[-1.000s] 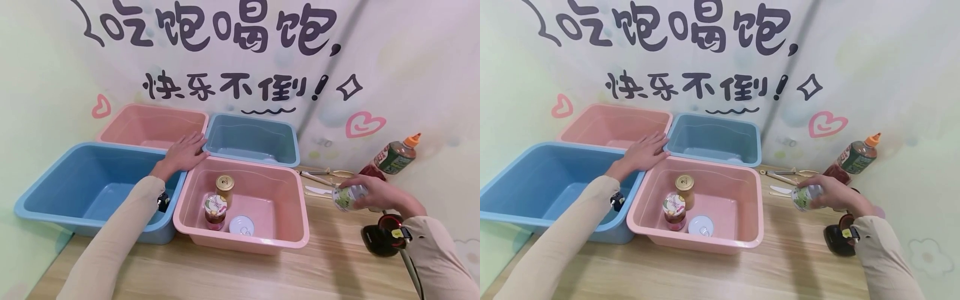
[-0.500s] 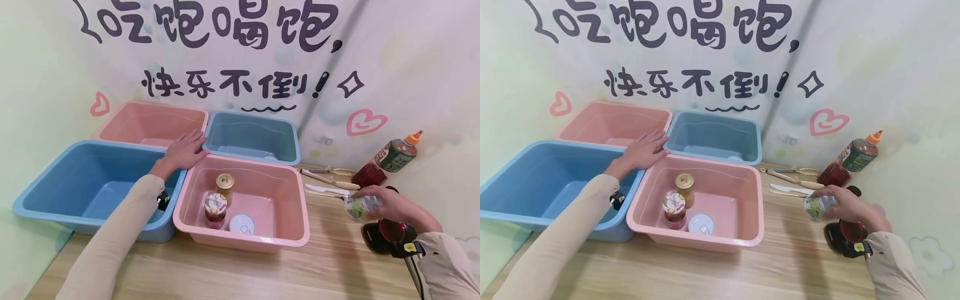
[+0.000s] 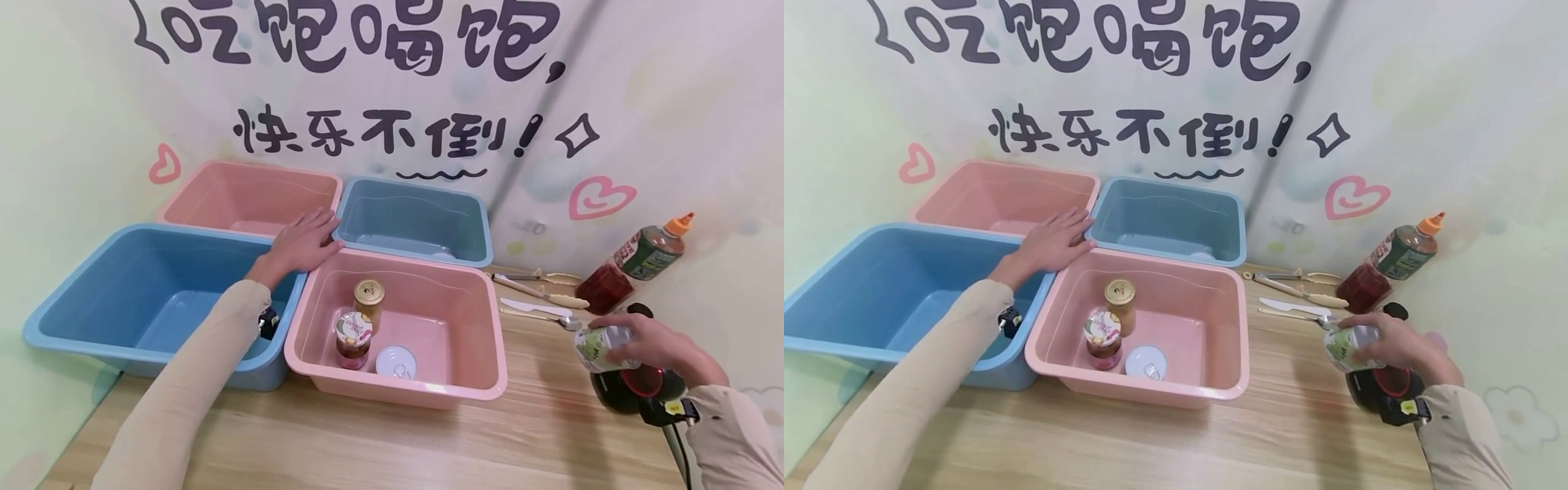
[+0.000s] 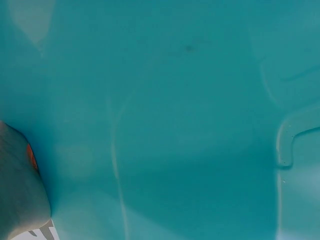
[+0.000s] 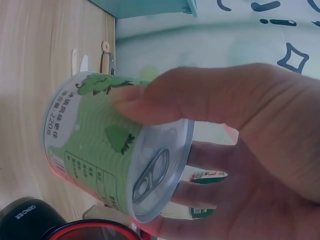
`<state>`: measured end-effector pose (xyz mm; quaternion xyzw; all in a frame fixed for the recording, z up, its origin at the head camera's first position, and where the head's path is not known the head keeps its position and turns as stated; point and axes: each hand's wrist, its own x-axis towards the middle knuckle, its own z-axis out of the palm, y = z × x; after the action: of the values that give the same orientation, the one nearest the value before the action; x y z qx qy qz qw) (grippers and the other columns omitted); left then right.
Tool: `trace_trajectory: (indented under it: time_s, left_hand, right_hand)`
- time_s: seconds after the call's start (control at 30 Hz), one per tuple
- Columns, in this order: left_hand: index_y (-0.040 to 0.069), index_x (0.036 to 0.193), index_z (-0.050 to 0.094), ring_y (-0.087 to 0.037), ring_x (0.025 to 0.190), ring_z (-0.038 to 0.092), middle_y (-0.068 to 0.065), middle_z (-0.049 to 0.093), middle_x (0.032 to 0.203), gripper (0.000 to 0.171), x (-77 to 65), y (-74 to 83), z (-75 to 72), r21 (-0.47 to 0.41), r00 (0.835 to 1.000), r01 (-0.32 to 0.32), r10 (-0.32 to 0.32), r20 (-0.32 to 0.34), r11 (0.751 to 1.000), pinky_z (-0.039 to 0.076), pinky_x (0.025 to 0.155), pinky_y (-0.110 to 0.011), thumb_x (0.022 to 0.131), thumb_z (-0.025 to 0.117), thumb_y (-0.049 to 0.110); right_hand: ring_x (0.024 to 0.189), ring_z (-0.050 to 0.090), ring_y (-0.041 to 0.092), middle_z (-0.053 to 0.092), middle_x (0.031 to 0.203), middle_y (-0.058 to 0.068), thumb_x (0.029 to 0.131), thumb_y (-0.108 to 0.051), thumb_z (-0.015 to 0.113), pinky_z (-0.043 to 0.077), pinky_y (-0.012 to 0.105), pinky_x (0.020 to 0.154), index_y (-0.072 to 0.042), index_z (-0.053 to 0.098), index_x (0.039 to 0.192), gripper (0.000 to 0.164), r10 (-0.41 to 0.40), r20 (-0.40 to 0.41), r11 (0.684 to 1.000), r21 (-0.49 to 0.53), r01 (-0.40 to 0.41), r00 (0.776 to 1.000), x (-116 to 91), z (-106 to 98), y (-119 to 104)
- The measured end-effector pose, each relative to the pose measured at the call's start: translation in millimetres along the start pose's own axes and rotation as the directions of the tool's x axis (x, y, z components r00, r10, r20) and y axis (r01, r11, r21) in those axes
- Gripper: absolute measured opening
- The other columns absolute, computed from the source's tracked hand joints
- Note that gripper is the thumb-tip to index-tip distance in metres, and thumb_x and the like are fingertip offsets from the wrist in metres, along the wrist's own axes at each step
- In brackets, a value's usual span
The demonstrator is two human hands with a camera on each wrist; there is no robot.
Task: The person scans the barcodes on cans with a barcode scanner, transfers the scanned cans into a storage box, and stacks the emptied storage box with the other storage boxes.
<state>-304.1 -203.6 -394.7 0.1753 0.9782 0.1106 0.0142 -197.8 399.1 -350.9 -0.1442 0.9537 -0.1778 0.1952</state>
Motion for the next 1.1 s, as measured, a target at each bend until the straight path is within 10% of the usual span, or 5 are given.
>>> trace_trajectory:
  time_s: [0.73, 1.1]
  left_hand:
    - [0.01, 0.157, 0.03, -0.033, 0.157, 0.006, -0.012, 0.018, 0.168, 0.069, 0.5, 1.3, -0.6, 0.012, 1.0, 0.002, -0.002, -0.01, 1.0, 0.007, 0.127, -0.054, 0.103, 0.04, 0.051]
    - [0.011, 0.158, 0.029, -0.033, 0.157, 0.005, -0.012, 0.018, 0.168, 0.068, 0.9, 1.3, -0.8, -0.007, 1.0, 0.004, -0.004, -0.005, 1.0, 0.006, 0.127, -0.054, 0.103, 0.039, 0.05]
  right_hand:
    - [0.087, 0.059, 0.026, 0.067, 0.106, 0.02, 0.079, -0.034, 0.08, 0.041, 0.034, 0.061, -0.007, 0.062, 0.131, 0.061, 0.155, -0.012, 0.982, -0.103, -0.155, 0.988, -3.4, 3.5, 10.4]
    - [0.089, 0.057, 0.018, 0.064, 0.116, 0.02, 0.066, -0.01, 0.086, 0.046, 0.025, 0.066, -0.007, 0.071, 0.113, 0.05, -0.115, -0.129, 0.989, -0.107, 0.101, 0.985, -0.8, 17.9, 24.1]
